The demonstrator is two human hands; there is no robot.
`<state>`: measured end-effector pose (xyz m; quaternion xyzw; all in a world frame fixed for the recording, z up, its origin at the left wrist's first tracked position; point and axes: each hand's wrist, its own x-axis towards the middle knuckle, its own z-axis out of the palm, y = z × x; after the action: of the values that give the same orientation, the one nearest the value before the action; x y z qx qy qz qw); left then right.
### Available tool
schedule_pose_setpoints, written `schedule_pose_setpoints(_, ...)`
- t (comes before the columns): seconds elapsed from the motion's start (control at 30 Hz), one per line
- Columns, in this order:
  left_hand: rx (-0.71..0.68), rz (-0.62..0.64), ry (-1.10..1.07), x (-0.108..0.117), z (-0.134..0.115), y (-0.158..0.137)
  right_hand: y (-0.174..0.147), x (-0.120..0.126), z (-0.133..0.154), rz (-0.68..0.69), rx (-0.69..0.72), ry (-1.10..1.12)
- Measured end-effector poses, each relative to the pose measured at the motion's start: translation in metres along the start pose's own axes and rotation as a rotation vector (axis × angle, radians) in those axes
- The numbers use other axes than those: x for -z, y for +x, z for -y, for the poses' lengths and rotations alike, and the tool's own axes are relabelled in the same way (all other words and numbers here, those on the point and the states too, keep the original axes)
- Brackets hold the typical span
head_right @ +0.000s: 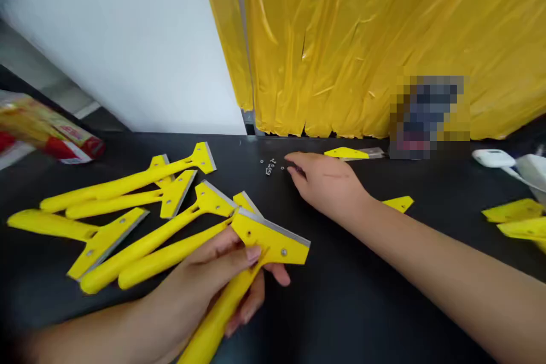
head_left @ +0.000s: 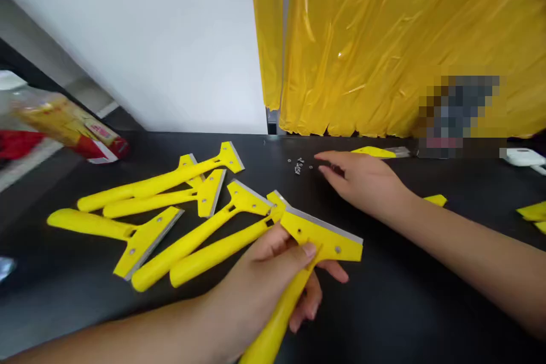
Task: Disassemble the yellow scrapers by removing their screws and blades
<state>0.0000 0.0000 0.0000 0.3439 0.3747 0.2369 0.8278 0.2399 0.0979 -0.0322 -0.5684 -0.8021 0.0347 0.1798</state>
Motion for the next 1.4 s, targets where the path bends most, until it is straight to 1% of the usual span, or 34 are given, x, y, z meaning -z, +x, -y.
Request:
schedule_pose_setpoints(0.13,0.021,-0.038,-0.051,-0.006,-0.002,-0.002,0.001,-0.006,0.005,0.05,0.042,0.003)
schedule_pose_setpoints(0.23,0.002,-0.047,-0.046,-0.004,-0.006,-0.002,0.0,-0.01,0.009,0.073,0.039,0.022)
schedule_pose_setpoints(0.37,-0.01,0.032,0.023,0.005,-0.015,-0.004,-0.002,-0.013,0.013,0.108,0.002,0.085)
schedule_pose_setpoints(0.43,-0.042,0.069,0.058,0.007,-0.018,-0.004,-0.004,-0.01,0.017,0.141,-0.027,0.139)
schedule_pose_setpoints(0.53,-0.093,0.07,0.089,0.008,-0.02,-0.004,-0.007,0.004,0.025,0.202,-0.084,0.289)
schedule_pose_setpoints(0.63,-0.114,0.047,0.112,0.007,-0.017,-0.002,-0.013,0.027,0.035,0.328,-0.172,0.545)
schedule_pose_setpoints(0.73,-0.136,0.057,0.122,0.006,-0.014,0.001,-0.018,0.047,0.044,0.538,-0.259,0.837)
schedule_pose_setpoints(0.83,-0.13,0.09,0.125,0.007,-0.012,0.002,-0.021,0.054,0.048,0.72,-0.38,1.07)
schedule_pose_setpoints(0.93,-0.121,0.12,0.125,0.008,-0.012,0.001,-0.022,0.052,0.048,0.815,-0.474,1.207)
schedule_pose_setpoints(1.1,-0.121,0.109,0.109,0.01,-0.011,0.0,-0.023,0.055,0.044,0.857,-0.529,1.381)
schedule_pose_setpoints(1.27,-0.131,0.093,0.078,0.012,-0.01,0.002,-0.024,0.059,0.035,0.883,-0.473,1.464)
schedule_pose_setpoints(1.4,-0.124,0.101,0.091,0.011,-0.012,0.002,-0.024,0.06,0.033,0.911,-0.423,1.454)
